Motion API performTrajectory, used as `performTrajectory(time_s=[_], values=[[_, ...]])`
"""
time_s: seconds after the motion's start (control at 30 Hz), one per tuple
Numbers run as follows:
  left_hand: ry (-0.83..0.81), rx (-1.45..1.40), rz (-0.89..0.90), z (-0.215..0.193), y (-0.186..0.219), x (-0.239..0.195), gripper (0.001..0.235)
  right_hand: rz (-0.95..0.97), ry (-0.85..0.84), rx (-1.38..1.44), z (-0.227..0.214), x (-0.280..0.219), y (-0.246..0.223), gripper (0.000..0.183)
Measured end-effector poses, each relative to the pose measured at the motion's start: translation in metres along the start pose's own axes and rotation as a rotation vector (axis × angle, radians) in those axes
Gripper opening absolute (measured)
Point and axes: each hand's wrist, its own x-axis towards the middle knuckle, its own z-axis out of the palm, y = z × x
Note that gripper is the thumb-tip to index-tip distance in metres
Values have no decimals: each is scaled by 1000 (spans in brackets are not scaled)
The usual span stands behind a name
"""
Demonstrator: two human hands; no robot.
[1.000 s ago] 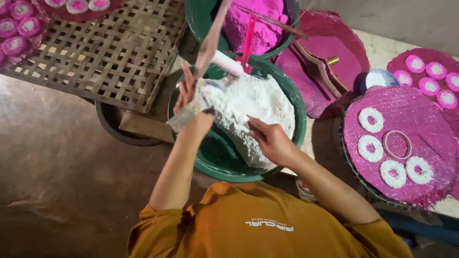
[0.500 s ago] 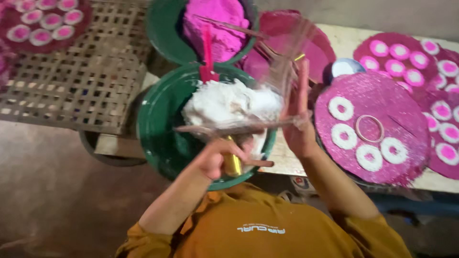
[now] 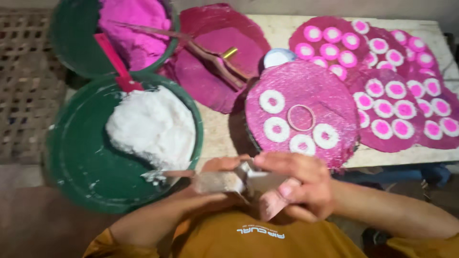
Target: The person uses a wooden stamp to apply white dough rings onto pink dough discs arranged on a circular tray. They take white dough from a green bowl, press the stamp into it, and then stamp the patterns onto the items.
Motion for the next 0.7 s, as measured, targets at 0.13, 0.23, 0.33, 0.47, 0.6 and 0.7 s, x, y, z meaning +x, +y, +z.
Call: performTrajectory(time_s=[0.13, 0.23, 0.33, 0.47, 0.6, 0.7], values=[[-26, 300, 18, 9, -27, 45, 48, 132, 36, -57, -10, -29, -2, 67], [-19, 639, 98, 19, -11, 86, 54, 407, 102, 99, -36, -62, 3, 80], [196, 1278, -190, 35, 14, 138, 51, 822, 51, 500, -80, -106, 29, 101], [318, 1671, 249, 45, 16, 197, 36, 1239, -117, 859, -111, -177, 51, 110], [516, 1908, 362, 20, -5, 233, 58, 1260, 166, 708, -126, -223, 55, 115], [479, 2184, 220, -6, -24, 241, 30, 1214, 305, 528, -142, -230, 55, 126]])
